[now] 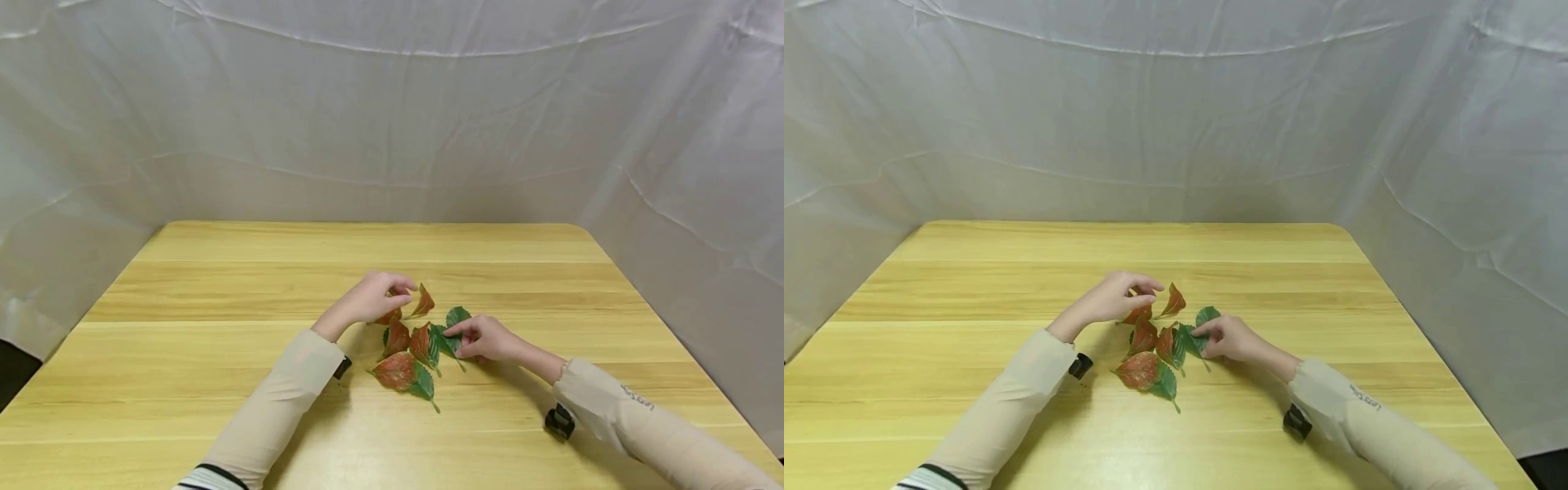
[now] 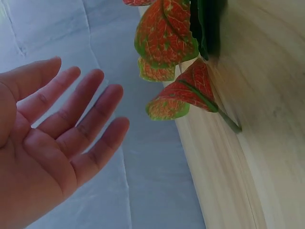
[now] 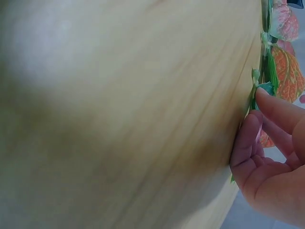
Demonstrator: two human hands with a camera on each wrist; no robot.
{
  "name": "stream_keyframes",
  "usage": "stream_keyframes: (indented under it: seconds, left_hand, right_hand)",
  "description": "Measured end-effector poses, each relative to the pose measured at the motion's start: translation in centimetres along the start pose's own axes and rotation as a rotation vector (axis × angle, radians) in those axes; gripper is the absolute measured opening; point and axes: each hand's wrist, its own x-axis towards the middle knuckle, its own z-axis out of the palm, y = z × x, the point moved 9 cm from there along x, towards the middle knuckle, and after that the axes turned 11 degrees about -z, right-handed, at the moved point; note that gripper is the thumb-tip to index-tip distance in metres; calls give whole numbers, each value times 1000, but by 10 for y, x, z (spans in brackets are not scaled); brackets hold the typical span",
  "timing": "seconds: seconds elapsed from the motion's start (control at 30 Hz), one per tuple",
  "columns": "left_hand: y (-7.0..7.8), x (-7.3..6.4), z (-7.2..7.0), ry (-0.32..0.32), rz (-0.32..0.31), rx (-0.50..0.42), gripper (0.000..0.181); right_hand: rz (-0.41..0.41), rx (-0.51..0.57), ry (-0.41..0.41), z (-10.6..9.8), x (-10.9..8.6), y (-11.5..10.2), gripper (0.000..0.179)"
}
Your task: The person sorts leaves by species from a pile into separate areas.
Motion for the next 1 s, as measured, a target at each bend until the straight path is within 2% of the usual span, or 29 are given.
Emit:
stream_keyframes:
  seconds: [0.2, 0.4, 0.57, 0.7, 0.8, 1.0]
  left_hand:
    - [6, 6, 10, -111, 59, -11, 26]
    - [14, 9, 26, -295, 153, -53, 30]
    - [17, 11, 36, -384, 165, -48, 24]
    - [17, 11, 44, -468, 152, -68, 15]
    - [17, 11, 48, -521, 144, -69, 14]
    - [15, 13, 56, -579, 153, -26, 17]
  right_hand:
    - [11, 5, -4, 1, 1, 1, 37]
    - [6, 7, -5, 2, 1, 1, 36]
    - [1, -4, -7, 2, 1, 1, 35]
    - [-2, -2, -10, 3, 1, 0, 35]
    - [4, 7, -10, 3, 1, 0, 35]
    - [-1, 12, -9, 4, 1, -1, 36]
